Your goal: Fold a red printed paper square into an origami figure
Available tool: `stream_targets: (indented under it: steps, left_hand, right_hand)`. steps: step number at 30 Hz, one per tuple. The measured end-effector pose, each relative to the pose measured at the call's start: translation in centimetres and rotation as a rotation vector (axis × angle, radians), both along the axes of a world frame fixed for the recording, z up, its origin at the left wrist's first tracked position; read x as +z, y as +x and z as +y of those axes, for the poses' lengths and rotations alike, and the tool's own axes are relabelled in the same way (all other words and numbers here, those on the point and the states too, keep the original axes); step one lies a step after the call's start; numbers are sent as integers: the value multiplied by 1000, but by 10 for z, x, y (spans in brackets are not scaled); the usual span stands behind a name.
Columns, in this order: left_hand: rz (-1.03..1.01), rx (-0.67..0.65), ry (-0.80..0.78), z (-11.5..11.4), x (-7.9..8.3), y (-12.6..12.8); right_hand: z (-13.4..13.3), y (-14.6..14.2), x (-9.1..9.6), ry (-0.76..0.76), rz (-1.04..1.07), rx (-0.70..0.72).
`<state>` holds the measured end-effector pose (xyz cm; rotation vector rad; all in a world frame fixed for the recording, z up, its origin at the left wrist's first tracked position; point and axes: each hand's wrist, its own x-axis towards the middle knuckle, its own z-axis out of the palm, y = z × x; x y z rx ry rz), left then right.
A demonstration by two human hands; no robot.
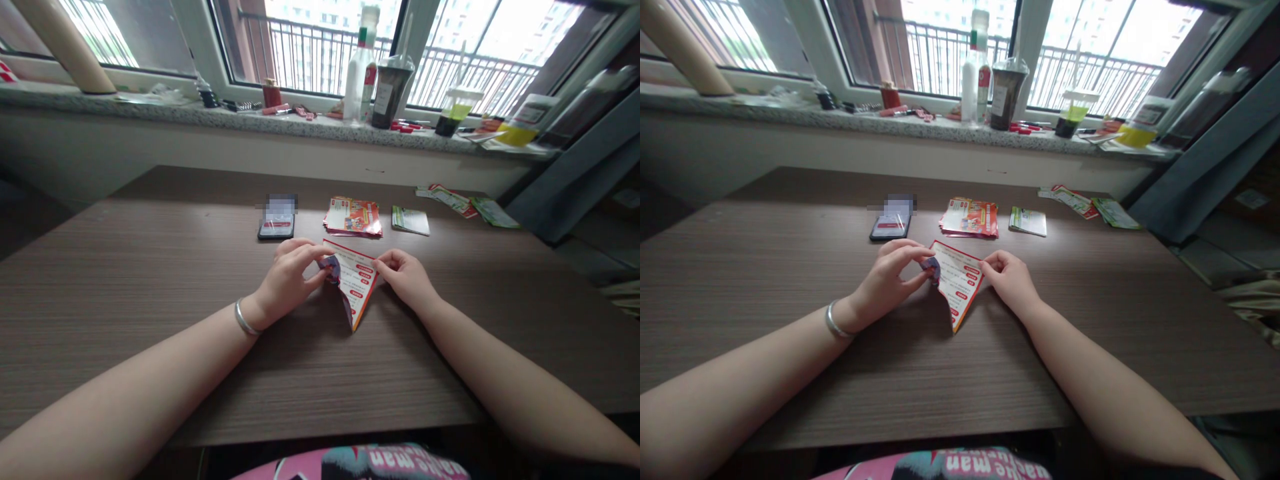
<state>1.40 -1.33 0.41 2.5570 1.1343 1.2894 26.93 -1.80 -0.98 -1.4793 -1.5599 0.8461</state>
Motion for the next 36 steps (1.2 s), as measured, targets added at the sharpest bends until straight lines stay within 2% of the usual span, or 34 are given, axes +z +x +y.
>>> stream_targets:
  steps: [5,14,18,24,26,31,36]
  left_hand:
    - [177,-85,10,10,0,-7]
    - [438,-248,-52,27,11,-29]
    - [493,-265,-19,30,10,-34]
    - [597,-248,7,29,13,-34]
    - [621,-249,9,28,13,-33]
    - [613,-215,-4,25,12,-33]
    - [663,-157,-20,23,11,-33]
  right_hand:
    - [7,12,1,18,-117,-22]
    - [3,18,12,48,-461,-46]
    - [6,23,10,59,-518,-17]
    - [8,25,7,172,-594,64]
    - [8,25,6,220,-567,111]
    - [8,25,5,384,-586,370]
    - [5,29,14,400,-728,535]
